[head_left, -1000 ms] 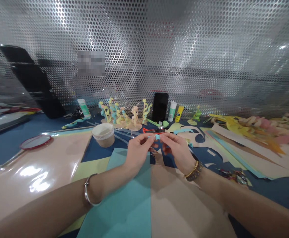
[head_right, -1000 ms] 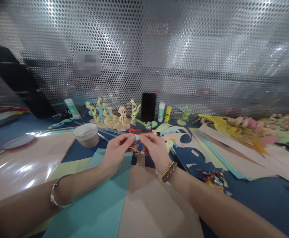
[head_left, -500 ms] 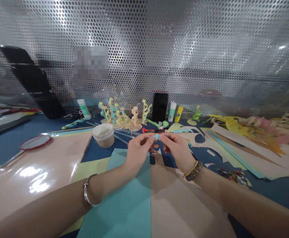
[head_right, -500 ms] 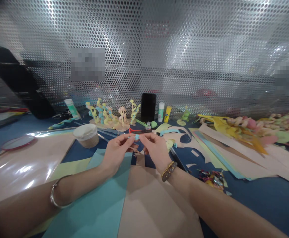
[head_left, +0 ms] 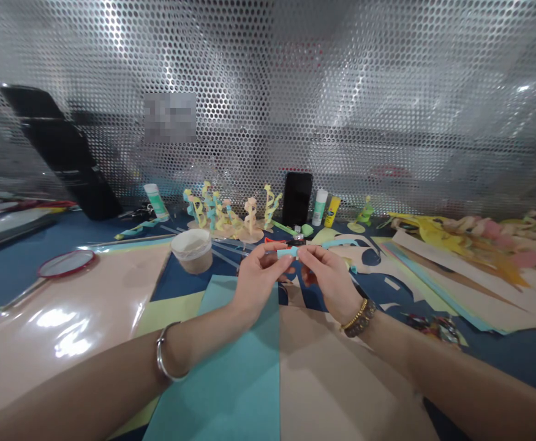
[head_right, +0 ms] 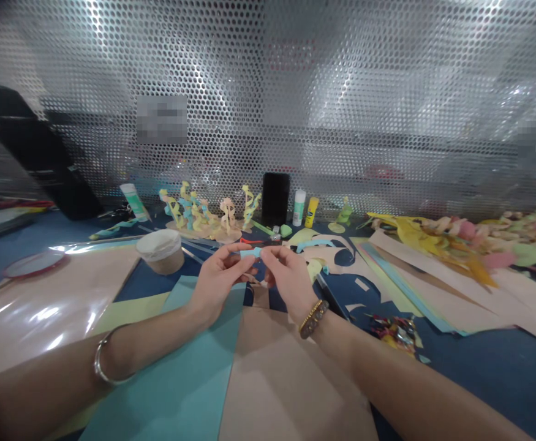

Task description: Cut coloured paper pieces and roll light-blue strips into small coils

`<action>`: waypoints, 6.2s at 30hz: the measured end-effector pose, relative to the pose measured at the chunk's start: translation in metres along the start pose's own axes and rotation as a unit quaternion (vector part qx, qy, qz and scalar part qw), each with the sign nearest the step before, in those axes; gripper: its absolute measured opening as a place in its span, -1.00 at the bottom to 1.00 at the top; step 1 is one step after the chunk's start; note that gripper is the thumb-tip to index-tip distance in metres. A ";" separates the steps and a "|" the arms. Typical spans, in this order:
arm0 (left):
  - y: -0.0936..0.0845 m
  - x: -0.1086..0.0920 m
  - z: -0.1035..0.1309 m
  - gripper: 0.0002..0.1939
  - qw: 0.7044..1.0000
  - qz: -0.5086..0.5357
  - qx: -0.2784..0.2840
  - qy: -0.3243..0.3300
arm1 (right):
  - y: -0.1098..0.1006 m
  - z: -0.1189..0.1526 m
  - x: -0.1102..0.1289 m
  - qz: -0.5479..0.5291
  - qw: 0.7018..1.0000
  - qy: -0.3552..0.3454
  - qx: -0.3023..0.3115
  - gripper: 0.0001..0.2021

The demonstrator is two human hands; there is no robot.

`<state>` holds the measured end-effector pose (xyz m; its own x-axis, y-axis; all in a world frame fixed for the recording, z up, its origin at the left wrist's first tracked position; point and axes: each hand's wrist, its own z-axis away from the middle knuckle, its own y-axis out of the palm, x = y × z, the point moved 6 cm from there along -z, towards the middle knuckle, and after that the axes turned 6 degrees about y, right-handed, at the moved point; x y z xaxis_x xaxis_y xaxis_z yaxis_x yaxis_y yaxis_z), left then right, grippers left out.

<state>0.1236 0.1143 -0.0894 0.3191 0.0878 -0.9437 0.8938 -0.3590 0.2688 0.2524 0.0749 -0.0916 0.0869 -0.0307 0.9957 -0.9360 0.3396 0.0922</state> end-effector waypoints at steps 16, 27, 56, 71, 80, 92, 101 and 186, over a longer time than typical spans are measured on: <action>-0.001 0.002 -0.001 -0.76 1.000 0.010 -0.015 0.002 | 0.002 0.000 0.001 0.031 0.999 -0.014 0.014 -0.71; -0.002 0.002 -0.001 -0.75 1.000 0.020 -0.015 0.004 | 0.002 0.001 0.003 0.038 0.999 0.000 0.012 -0.71; -0.004 0.007 -0.004 -0.72 0.998 0.061 -0.024 -0.013 | 0.005 0.005 0.004 0.048 0.999 -0.022 0.011 -0.71; 0.000 0.005 -0.003 -0.72 1.000 0.024 0.006 -0.010 | 0.000 0.006 0.010 0.086 0.995 -0.048 -0.028 -0.74; 0.000 0.003 -0.001 -0.73 1.000 0.012 -0.001 -0.010 | 0.001 0.006 0.010 0.071 0.996 -0.042 -0.019 -0.74; 0.000 -0.001 0.000 -0.76 1.000 -0.005 -0.007 0.000 | 0.004 0.005 0.005 0.043 0.999 -0.024 0.009 -0.71; 0.002 0.007 -0.001 -0.72 0.998 0.039 0.018 -0.036 | 0.003 0.004 0.003 0.032 0.999 -0.026 0.017 -0.69; -0.003 -0.002 0.000 -0.80 0.997 -0.070 -0.020 -0.007 | 0.000 -0.001 0.002 0.061 0.998 -0.015 0.013 -0.75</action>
<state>0.1199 0.1157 -0.0883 0.1861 0.1210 -0.9751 0.9413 -0.3065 0.1416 0.2526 0.0759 -0.0893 -0.0370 -0.0188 0.9991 -0.9476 0.3181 -0.0291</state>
